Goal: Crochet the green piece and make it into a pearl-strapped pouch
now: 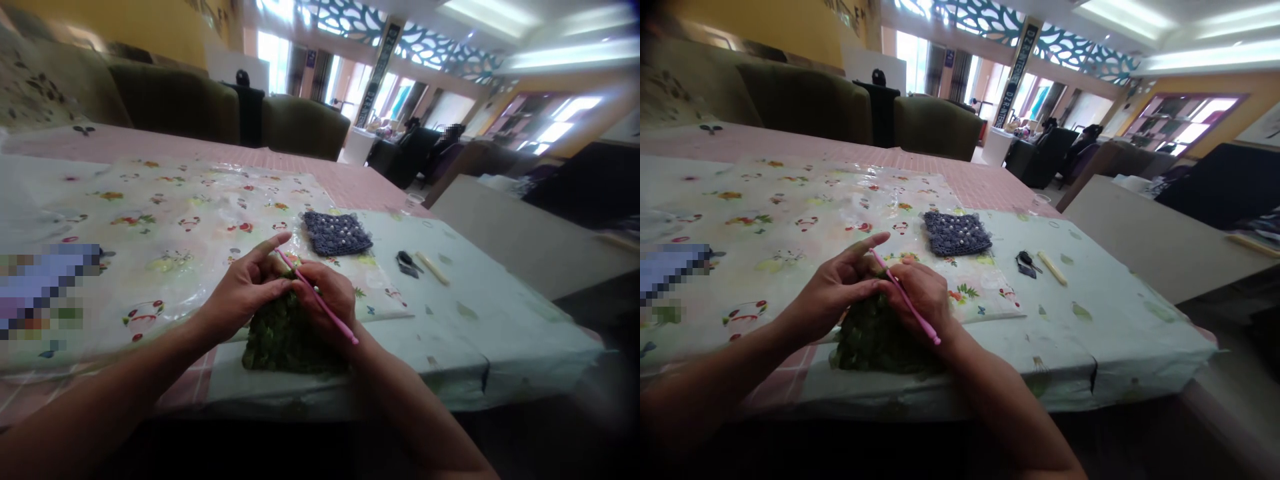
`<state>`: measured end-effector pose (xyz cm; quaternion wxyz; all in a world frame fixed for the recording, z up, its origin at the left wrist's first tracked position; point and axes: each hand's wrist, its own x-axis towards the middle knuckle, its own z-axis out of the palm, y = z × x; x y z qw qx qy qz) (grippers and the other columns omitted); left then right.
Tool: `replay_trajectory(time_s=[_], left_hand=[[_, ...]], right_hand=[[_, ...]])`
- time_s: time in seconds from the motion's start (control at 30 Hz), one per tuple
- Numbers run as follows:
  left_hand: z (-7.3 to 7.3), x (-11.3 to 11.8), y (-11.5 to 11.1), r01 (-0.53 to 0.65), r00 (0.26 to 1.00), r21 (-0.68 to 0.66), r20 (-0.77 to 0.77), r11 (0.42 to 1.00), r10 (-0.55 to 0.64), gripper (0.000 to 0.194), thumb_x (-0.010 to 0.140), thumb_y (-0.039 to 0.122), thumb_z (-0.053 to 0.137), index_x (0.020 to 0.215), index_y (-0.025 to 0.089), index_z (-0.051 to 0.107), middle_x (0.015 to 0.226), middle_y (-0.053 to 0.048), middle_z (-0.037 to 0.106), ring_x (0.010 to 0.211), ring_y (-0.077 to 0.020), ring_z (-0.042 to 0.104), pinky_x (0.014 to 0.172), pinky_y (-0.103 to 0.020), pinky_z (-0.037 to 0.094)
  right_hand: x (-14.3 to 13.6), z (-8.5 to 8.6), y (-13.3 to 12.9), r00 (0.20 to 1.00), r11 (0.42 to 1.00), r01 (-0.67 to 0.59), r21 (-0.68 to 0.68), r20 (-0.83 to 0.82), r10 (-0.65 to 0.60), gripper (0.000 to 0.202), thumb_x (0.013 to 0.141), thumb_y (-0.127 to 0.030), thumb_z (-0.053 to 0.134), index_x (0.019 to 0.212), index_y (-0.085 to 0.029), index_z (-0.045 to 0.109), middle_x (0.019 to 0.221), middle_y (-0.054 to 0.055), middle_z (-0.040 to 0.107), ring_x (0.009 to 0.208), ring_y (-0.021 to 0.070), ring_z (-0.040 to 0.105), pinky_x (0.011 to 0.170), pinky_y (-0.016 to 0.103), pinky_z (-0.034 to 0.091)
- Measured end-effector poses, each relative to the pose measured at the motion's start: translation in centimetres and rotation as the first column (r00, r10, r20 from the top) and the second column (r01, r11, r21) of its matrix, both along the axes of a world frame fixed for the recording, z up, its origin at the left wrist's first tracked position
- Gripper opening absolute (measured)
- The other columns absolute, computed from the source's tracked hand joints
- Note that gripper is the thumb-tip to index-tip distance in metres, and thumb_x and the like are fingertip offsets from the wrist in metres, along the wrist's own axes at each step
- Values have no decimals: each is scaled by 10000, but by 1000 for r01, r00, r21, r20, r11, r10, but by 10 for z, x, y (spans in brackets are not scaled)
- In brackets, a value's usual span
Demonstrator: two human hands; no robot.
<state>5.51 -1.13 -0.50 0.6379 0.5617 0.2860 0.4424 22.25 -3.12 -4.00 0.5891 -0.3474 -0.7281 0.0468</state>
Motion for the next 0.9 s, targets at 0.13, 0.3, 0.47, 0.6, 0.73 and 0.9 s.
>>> replay_trajectory(time_s=[0.13,0.3,0.47,0.6,0.73,0.9], left_hand=[[0,0,-2,59,991,-14,123,998,-57,642,796,166,736,1402,212,527,820,4,644,770,-106,576,765,-226,463],[2,-1,-1,87,984,-12,158,996,-84,635,781,154,746,1382,210,548,785,14,621,724,-96,545,717,-207,451],[4,-2,0,8,1000,43,23,999,-9,694,785,206,758,1428,213,497,769,21,606,707,-106,521,673,-214,418],[7,-6,4,-209,962,225,-125,952,241,358,897,346,636,1213,184,676,770,-5,644,595,-106,421,603,-230,375],[10,-12,8,-361,882,400,-147,842,448,279,953,361,535,911,170,734,708,-21,624,611,-131,428,556,-234,327],[13,-14,3,-396,843,504,-132,768,522,323,975,298,481,719,189,644,644,-9,537,586,-131,413,531,-251,297]], right_hand=[[-2,2,-7,980,981,87,-174,-162,-116,108,913,-304,595,875,-232,666,739,-22,677,632,117,587,629,236,479],[-1,3,-3,966,981,72,-178,-234,-113,109,906,-305,602,893,-234,683,761,-17,686,662,125,598,646,250,477],[0,-1,4,985,986,-9,-168,-174,-21,177,927,-327,570,1000,-226,695,881,12,720,767,144,650,705,256,506],[-1,1,0,980,981,42,-191,-183,-77,184,920,-326,561,864,-218,699,739,-10,685,643,125,601,647,242,494],[-1,4,-2,970,970,12,-244,-232,-71,209,916,-340,558,852,-205,705,722,-8,685,619,122,595,619,236,487],[0,2,2,967,973,37,-228,-239,-92,198,914,-335,567,877,-209,714,746,-1,689,653,129,609,662,253,498]])
